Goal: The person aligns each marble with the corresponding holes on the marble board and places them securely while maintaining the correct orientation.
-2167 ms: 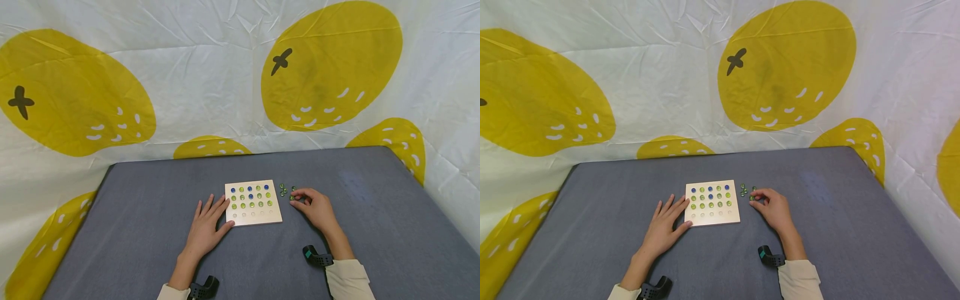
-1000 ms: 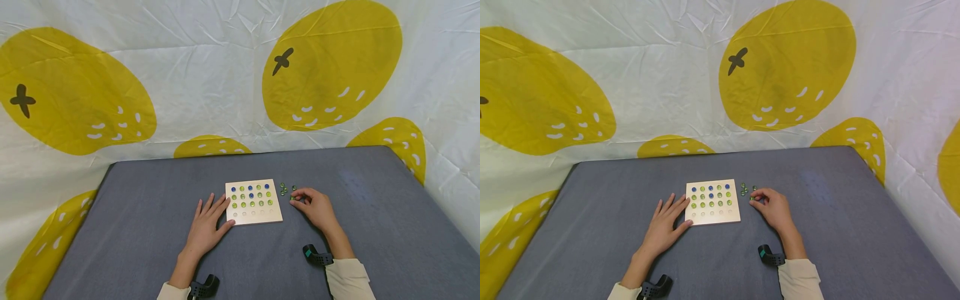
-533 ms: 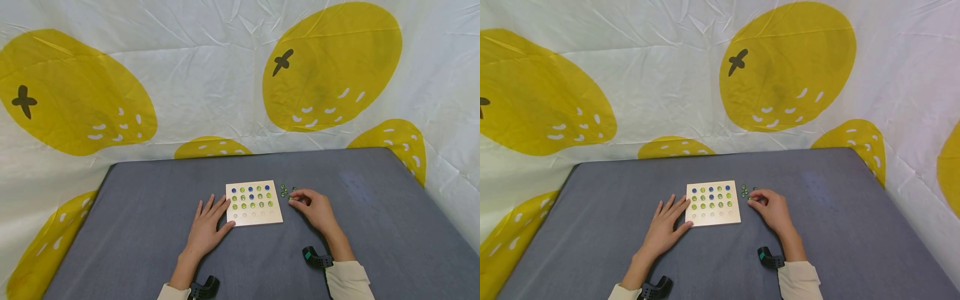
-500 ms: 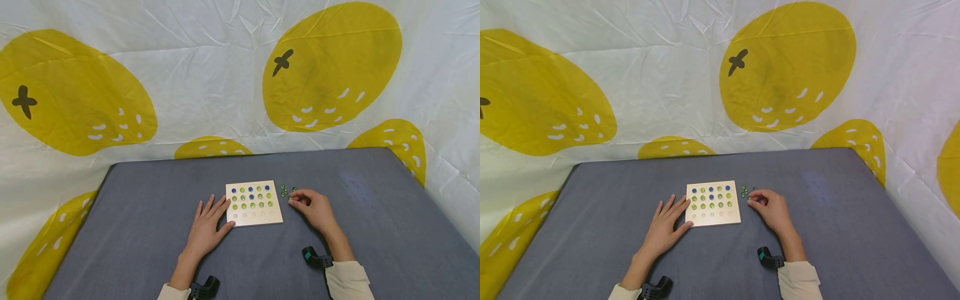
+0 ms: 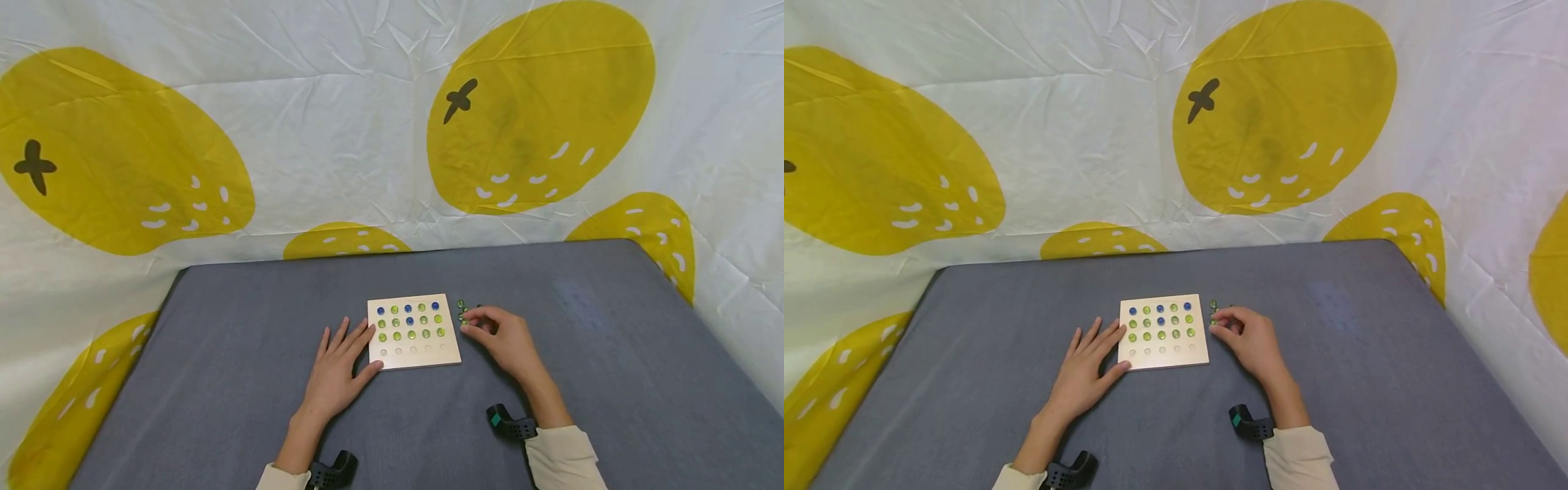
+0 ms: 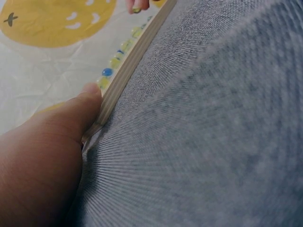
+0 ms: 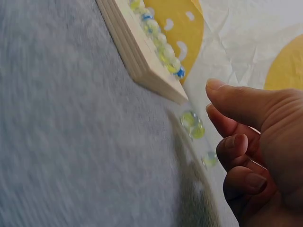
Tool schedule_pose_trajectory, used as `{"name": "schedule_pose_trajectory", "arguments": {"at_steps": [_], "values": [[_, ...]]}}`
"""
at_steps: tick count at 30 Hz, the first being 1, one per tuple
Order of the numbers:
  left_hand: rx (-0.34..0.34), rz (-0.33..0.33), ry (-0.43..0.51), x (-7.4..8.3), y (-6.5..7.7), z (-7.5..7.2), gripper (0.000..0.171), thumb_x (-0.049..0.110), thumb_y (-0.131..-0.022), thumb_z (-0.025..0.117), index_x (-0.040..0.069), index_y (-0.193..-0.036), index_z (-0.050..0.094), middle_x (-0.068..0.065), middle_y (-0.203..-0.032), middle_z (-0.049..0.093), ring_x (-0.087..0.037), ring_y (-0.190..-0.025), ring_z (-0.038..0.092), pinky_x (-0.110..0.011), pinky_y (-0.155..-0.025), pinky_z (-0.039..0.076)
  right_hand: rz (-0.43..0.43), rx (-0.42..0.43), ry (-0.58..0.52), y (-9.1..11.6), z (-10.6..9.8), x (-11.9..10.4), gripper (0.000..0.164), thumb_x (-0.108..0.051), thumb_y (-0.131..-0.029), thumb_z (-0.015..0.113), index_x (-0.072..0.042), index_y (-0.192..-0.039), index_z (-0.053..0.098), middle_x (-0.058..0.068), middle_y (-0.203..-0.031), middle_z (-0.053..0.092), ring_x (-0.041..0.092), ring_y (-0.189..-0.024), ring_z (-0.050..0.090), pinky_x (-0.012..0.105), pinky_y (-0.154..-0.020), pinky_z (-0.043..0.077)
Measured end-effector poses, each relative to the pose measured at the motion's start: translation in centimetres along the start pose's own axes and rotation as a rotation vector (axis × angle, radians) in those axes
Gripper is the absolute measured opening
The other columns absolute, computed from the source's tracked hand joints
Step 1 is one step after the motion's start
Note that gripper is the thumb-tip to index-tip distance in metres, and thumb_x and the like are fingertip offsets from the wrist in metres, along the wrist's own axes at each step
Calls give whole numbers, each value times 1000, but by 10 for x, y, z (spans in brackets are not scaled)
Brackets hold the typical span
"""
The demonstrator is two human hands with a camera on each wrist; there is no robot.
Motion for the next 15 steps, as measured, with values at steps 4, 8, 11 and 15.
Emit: {"name": "schedule_pose_trajectory", "arguments": {"at_steps": [4, 8, 11, 15], "values": [[0, 1, -2, 0, 0, 0, 64, 53, -91, 58, 19, -144, 47, -2, -147, 43, -31, -141, 25, -55, -113, 13, -9, -15, -20, 0, 4, -7, 14, -19, -83, 77, -15, -95, 72, -5, -75, 62, 14, -59, 49, 26, -51, 39], [2, 0, 0, 0, -1, -1, 64, 52, -91, 58, 19, -144, 47, -2, -147, 43, -31, -141, 25, -55, -113, 12, -34, -31, -32, 0, 9, -13, 14, -18, -82, 77, -15, -96, 72, -5, -74, 61, 13, -59, 48, 25, -51, 39], [3, -2, 0, 0, -1, -1, 64, 51, -91, 59, 19, -144, 47, -2, -147, 43, -31, -141, 25, -55, -113, 12, -45, -41, -40, 0, 13, -17, 15, -17, -82, 77, -15, -95, 72, -5, -75, 60, 12, -59, 48, 25, -52, 38], [2, -4, 3, 1, -1, -1, 64, 51, -90, 59, 18, -144, 47, -3, -147, 43, -31, -141, 26, -55, -113, 12, -65, -51, -49, 1, 18, -23, 15, -14, -81, 78, -15, -95, 72, -6, -74, 60, 12, -60, 48, 25, -52, 39]]}}
Point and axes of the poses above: each hand's wrist, its own y-axis away from the middle knuckle, its own z-axis out of the palm, x = y × z, the point moved 5 cm from there along -y, towards the middle knuckle
